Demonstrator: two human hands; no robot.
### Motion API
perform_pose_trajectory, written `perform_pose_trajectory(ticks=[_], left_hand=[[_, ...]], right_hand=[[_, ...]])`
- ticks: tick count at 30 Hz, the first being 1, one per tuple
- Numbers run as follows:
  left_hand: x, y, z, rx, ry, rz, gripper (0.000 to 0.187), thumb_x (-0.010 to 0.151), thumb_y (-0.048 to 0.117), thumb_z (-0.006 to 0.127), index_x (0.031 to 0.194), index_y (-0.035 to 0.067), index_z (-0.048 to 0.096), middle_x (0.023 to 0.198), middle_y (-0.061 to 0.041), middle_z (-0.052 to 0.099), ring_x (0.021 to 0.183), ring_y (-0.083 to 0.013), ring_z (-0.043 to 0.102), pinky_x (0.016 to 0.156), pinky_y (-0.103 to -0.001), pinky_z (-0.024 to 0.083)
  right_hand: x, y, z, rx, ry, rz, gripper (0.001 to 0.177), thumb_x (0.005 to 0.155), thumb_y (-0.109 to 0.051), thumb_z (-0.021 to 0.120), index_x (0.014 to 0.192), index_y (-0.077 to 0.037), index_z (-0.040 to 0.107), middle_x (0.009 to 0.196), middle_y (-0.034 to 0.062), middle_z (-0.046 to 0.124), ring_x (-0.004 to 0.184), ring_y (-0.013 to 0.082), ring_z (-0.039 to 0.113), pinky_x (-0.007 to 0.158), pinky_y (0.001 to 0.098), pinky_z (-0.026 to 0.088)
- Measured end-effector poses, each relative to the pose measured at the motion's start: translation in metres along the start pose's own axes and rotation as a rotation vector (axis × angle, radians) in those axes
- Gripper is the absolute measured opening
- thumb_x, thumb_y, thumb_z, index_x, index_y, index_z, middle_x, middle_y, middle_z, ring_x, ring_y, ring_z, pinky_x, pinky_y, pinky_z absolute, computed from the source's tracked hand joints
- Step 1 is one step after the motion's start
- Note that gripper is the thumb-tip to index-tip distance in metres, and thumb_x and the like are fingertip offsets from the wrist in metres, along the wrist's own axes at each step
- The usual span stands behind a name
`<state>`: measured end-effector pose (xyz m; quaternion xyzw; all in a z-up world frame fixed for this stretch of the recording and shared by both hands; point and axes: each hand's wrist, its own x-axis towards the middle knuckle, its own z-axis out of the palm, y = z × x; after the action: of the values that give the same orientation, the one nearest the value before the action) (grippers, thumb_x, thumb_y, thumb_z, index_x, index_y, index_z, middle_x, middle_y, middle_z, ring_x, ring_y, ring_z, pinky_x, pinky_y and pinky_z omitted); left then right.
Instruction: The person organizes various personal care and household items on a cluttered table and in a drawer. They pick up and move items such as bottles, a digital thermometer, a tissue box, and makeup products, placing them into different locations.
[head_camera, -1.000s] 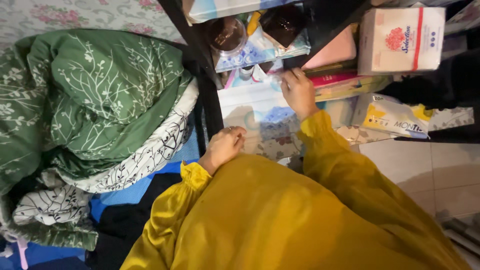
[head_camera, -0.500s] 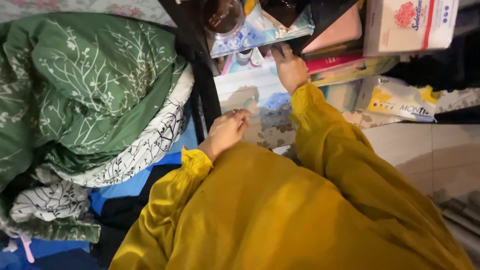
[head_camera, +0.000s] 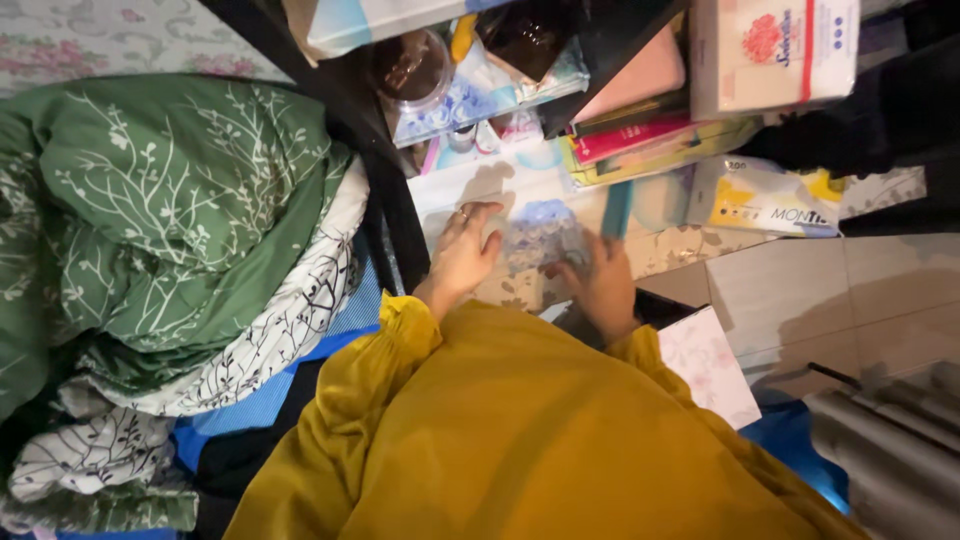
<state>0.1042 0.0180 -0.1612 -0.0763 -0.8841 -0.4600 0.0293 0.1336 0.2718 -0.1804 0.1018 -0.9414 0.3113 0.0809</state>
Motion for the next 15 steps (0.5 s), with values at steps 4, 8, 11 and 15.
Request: perform_pose_trajectory(ticks=[4, 8, 11, 15], left_hand=[[0.007, -0.001, 0.012, -0.018, 0.016, -0.016, 0.038, 0.09, 0.012, 0.066, 0.127, 0.011, 0.06, 0.123, -0.019, 0.064, 0.117, -0.042, 0.06, 0.099, -0.047, 0.049], [0.005, 0.001, 0.016, -0.014, 0.023, 0.01, 0.036, 0.09, 0.013, 0.066, 0.126, 0.011, 0.061, 0.121, -0.017, 0.066, 0.115, -0.041, 0.061, 0.099, -0.046, 0.05], [0.004, 0.007, 0.01, -0.026, 0.018, -0.006, 0.036, 0.089, 0.013, 0.067, 0.125, 0.011, 0.061, 0.12, -0.017, 0.066, 0.113, -0.0409, 0.061, 0.097, -0.047, 0.05], [0.009, 0.025, -0.008, 0.049, 0.05, 0.111, 0.03, 0.09, 0.009, 0.064, 0.121, 0.01, 0.063, 0.12, -0.014, 0.066, 0.111, -0.038, 0.062, 0.095, -0.047, 0.051]], right_hand=[[-0.002, 0.002, 0.017, -0.017, 0.003, 0.009, 0.052, 0.079, -0.02, 0.082, 0.126, -0.007, 0.063, 0.116, 0.027, 0.06, 0.092, 0.0459, 0.064, 0.076, 0.0498, 0.055], [-0.001, 0.014, 0.032, 0.118, -0.015, 0.055, 0.041, 0.087, -0.009, 0.07, 0.127, -0.009, 0.065, 0.114, 0.0236, 0.062, 0.084, 0.0381, 0.07, 0.074, 0.0448, 0.058], [-0.003, 0.023, 0.036, 0.094, 0.02, 0.044, 0.038, 0.087, -0.006, 0.07, 0.125, -0.008, 0.065, 0.112, 0.0255, 0.063, 0.081, 0.0389, 0.07, 0.07, 0.0447, 0.058], [-0.003, 0.024, 0.038, 0.09, 0.002, 0.048, 0.043, 0.082, -0.004, 0.072, 0.124, -0.006, 0.066, 0.109, 0.0259, 0.065, 0.081, 0.0375, 0.07, 0.069, 0.0444, 0.058]])
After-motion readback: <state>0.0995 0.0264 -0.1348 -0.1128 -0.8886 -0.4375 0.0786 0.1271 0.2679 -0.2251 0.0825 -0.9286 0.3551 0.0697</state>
